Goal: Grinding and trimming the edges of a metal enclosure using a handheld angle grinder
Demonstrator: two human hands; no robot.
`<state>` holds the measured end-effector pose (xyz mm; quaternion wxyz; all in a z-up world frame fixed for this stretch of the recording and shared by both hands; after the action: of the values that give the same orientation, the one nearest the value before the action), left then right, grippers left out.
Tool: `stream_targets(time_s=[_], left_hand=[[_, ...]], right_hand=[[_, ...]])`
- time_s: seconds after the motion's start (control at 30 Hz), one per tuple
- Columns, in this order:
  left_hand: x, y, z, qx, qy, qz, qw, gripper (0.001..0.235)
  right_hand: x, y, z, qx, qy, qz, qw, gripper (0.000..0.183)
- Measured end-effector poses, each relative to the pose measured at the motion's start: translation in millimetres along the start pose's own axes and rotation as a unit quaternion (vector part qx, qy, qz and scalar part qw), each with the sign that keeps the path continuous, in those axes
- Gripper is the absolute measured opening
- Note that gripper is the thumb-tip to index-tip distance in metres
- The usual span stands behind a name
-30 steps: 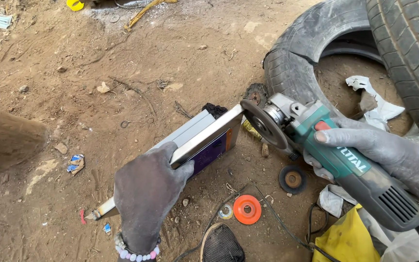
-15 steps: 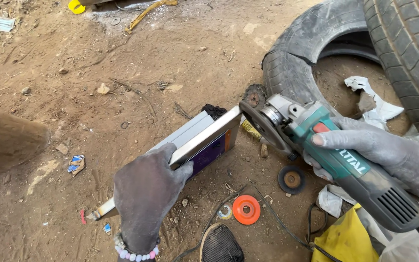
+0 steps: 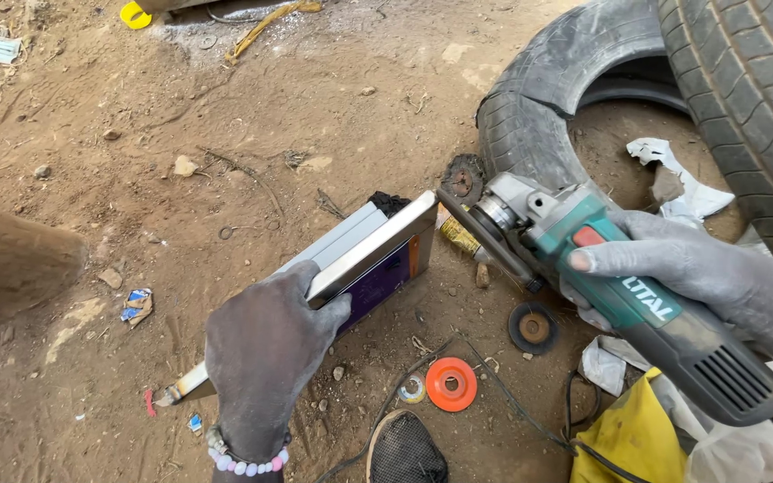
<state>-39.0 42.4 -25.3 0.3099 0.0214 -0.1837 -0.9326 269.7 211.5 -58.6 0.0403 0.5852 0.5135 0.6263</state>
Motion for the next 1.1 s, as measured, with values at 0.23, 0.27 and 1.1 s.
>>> stream_targets(time_s=[0.23, 0.27, 1.1], left_hand=[[-3, 6, 4, 0.020, -0.017, 0.016, 1.000, 0.052], [-4, 7, 5, 0.016, -0.009, 0.011, 1.000, 0.048], [-2, 1, 2, -0.008, 0.005, -0.022, 1.000, 0.040]], right_hand=[[17, 8, -24, 0.029, 0.019, 0.019, 0.999, 0.037], [17, 11, -23, -0.002, 0.014, 0.004, 1.000, 0.040], [18, 15, 11, -0.108, 0.025, 0.021, 0.994, 0.034]])
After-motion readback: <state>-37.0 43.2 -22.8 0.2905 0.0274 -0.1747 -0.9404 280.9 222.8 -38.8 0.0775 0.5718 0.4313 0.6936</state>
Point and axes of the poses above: each hand's wrist, its own y-axis away from the middle knuckle, its own z-axis out of the back of the hand, x = y × z, the point moved 6 cm from there along -y, towards the middle knuckle, and after that the axes turned 4 degrees about -y, right-handed, at the moved point
